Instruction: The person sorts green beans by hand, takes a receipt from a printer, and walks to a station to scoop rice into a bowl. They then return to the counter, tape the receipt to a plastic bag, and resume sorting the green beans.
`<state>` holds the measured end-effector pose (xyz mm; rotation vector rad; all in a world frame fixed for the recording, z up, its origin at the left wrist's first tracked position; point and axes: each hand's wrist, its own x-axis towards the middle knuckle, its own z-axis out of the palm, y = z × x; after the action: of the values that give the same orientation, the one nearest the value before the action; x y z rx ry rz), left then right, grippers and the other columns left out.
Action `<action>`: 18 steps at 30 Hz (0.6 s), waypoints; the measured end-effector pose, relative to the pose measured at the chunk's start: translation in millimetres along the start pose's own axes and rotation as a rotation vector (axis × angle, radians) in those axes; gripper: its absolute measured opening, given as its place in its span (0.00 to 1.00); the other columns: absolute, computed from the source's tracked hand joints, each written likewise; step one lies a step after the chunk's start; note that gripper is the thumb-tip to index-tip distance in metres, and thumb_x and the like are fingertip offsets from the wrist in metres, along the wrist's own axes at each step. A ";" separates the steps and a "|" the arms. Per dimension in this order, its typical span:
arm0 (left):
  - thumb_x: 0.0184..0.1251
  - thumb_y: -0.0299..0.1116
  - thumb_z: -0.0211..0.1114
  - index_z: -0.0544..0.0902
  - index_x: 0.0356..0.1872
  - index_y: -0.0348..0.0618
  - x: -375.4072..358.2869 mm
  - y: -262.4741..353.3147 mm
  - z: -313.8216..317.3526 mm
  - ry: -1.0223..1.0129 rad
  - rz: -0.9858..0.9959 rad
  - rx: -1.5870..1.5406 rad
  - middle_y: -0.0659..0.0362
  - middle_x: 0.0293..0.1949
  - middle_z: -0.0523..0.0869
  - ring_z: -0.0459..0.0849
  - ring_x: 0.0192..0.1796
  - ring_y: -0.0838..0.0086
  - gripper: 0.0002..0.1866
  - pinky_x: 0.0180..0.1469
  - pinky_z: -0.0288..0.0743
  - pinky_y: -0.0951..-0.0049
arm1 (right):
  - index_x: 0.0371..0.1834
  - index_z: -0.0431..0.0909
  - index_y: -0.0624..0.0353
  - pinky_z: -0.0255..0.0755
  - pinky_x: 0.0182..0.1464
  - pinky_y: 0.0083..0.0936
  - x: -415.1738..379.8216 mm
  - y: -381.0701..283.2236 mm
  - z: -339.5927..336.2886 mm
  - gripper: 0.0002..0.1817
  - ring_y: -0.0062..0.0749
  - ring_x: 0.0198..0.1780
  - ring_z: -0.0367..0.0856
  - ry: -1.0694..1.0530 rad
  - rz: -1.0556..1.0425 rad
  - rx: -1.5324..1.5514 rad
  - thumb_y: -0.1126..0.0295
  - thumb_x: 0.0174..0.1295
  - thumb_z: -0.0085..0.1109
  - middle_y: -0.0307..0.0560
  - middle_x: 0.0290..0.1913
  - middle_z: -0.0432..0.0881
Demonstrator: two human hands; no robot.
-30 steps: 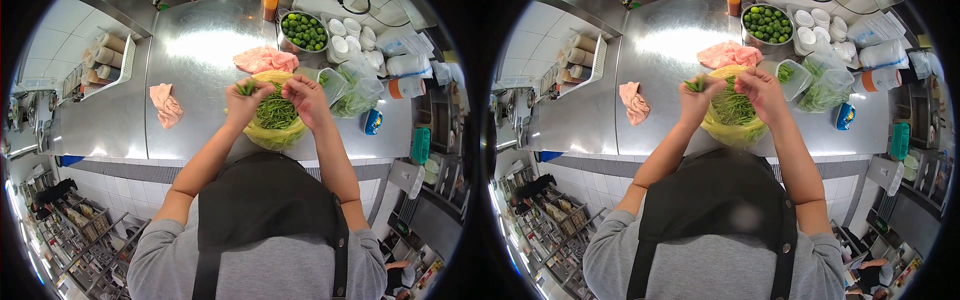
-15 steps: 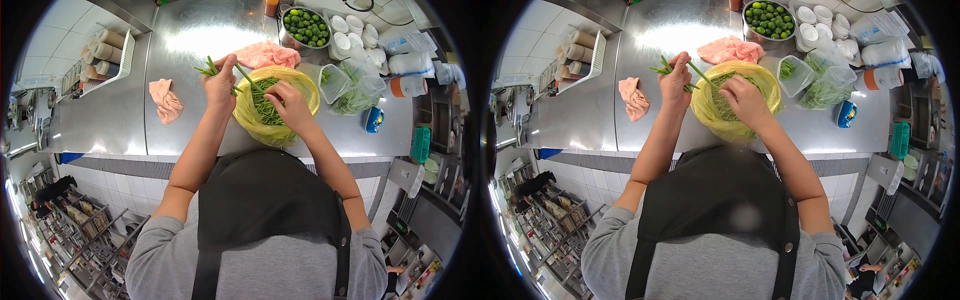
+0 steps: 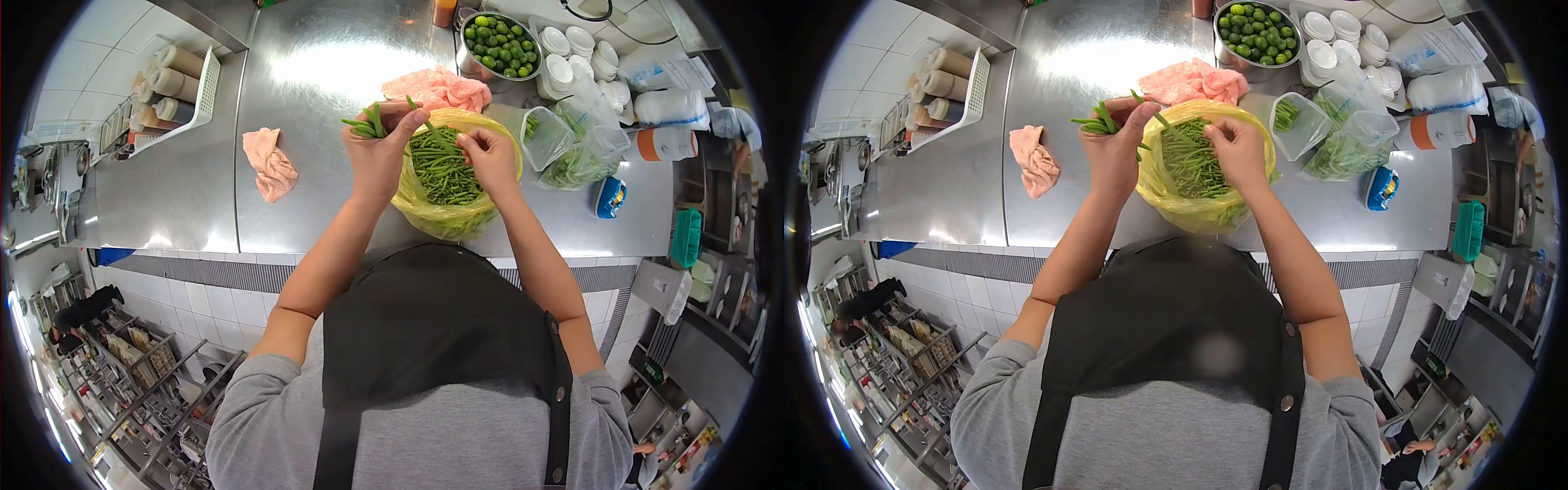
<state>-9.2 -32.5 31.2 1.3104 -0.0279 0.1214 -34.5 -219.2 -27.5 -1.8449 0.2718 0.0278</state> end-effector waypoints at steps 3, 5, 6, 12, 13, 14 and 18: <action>0.71 0.29 0.69 0.82 0.39 0.38 5.9 7.7 -3.8 -0.035 -0.261 -0.303 0.61 0.31 0.84 0.68 0.24 0.85 0.06 0.27 0.62 0.82 | 0.29 0.81 0.66 0.70 0.30 0.32 1.6 9.9 -8.3 0.12 0.29 0.25 0.77 -0.004 -0.069 -0.292 0.67 0.63 0.66 0.47 0.25 0.81; 0.73 0.33 0.66 0.80 0.37 0.40 8.7 -1.4 -14.0 -0.017 -0.374 -0.429 0.64 0.29 0.78 0.66 0.23 0.84 0.08 0.26 0.61 0.82 | 0.27 0.79 0.66 0.73 0.38 0.39 1.1 13.2 -7.4 0.11 0.46 0.32 0.81 -0.055 -0.142 -0.414 0.69 0.61 0.66 0.54 0.29 0.81; 0.75 0.37 0.64 0.78 0.35 0.42 10.7 -7.4 -15.9 -0.004 -0.493 -0.557 0.66 0.26 0.73 0.64 0.22 0.84 0.11 0.24 0.60 0.82 | 0.27 0.79 0.66 0.73 0.38 0.39 2.8 16.0 -7.4 0.11 0.46 0.32 0.81 -0.051 -0.149 -0.416 0.69 0.61 0.66 0.54 0.29 0.81; 0.75 0.47 0.65 0.64 0.26 0.54 -3.8 -34.9 -11.5 0.076 -0.616 -0.344 0.71 0.21 0.62 0.63 0.22 0.85 0.22 0.21 0.55 0.82 | 0.35 0.82 0.63 0.76 0.54 0.42 2.2 6.7 2.7 0.05 0.53 0.49 0.81 -0.108 -0.496 -0.640 0.79 0.55 0.62 0.56 0.42 0.82; 0.74 0.47 0.67 0.66 0.26 0.54 -5.9 -41.1 -9.5 0.084 -0.655 -0.324 0.71 0.20 0.62 0.62 0.21 0.85 0.21 0.21 0.55 0.82 | 0.35 0.82 0.63 0.76 0.54 0.42 6.4 8.0 6.2 0.05 0.53 0.49 0.81 -0.107 -0.496 -0.640 0.79 0.55 0.62 0.56 0.42 0.82; 0.72 0.48 0.68 0.67 0.27 0.53 -7.5 -45.8 -8.8 0.092 -0.695 -0.303 0.71 0.19 0.62 0.62 0.19 0.85 0.21 0.20 0.55 0.81 | 0.36 0.83 0.62 0.76 0.54 0.42 10.9 11.3 10.4 0.06 0.52 0.50 0.81 -0.217 -0.496 -0.648 0.80 0.56 0.60 0.56 0.43 0.82; 0.75 0.48 0.65 0.74 0.28 0.47 -10.4 -55.9 -6.5 -0.003 -0.779 -0.185 0.67 0.21 0.76 0.65 0.18 0.85 0.19 0.19 0.55 0.82 | 0.39 0.83 0.62 0.77 0.55 0.40 20.6 24.1 29.9 0.09 0.52 0.51 0.82 -0.255 -0.553 -0.642 0.80 0.58 0.56 0.56 0.44 0.84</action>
<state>-14.0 -41.1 -25.2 1.0589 0.4551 -0.5353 -15.7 -200.8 -62.2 -2.4655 -0.4855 -0.0377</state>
